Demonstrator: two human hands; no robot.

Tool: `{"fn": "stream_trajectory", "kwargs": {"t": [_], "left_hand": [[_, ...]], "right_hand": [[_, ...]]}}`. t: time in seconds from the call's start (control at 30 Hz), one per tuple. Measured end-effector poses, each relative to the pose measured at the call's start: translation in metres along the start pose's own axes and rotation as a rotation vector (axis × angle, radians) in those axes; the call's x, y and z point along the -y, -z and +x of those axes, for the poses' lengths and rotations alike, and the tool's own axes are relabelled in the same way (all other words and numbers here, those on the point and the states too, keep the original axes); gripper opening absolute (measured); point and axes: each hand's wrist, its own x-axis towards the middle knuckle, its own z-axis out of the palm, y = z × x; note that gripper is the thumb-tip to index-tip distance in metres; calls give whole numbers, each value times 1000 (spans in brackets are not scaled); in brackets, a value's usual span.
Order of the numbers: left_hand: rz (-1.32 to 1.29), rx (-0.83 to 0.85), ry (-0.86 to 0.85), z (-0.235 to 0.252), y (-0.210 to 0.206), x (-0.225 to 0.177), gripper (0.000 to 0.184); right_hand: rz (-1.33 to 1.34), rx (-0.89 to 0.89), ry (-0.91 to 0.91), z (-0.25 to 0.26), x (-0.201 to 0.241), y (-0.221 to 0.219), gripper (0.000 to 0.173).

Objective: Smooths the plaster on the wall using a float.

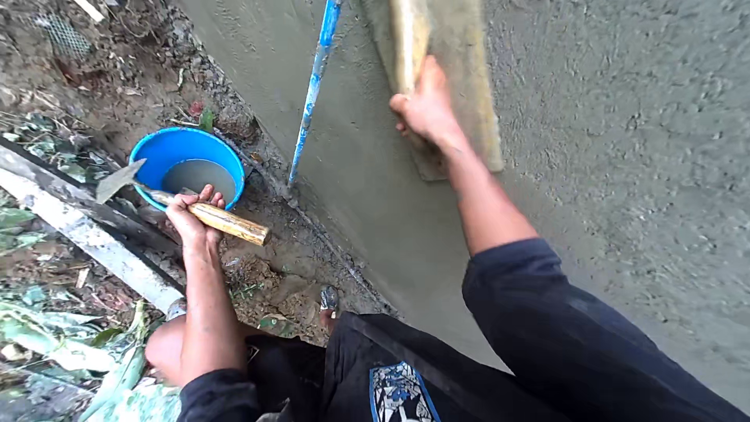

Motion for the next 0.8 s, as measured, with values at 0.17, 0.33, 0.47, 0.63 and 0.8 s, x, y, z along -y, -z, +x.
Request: {"fn": "stream_trajectory", "kwargs": {"t": [0.17, 0.33, 0.47, 0.63, 0.8], "left_hand": [[34, 41, 43, 7, -4, 12, 22], [35, 17, 23, 1, 15, 1, 26], [18, -45, -49, -12, 29, -17, 28], [20, -134, -87, -21, 43, -22, 24], [25, -183, -52, -30, 41, -8, 25]], "right_hand": [[-227, 204, -104, 0, -31, -66, 62], [-341, 273, -163, -95, -136, -76, 60], [-351, 264, -263, -163, -185, -38, 56], [-218, 28, -166, -157, -156, 0, 58], [10, -98, 3, -62, -76, -31, 72]]}}
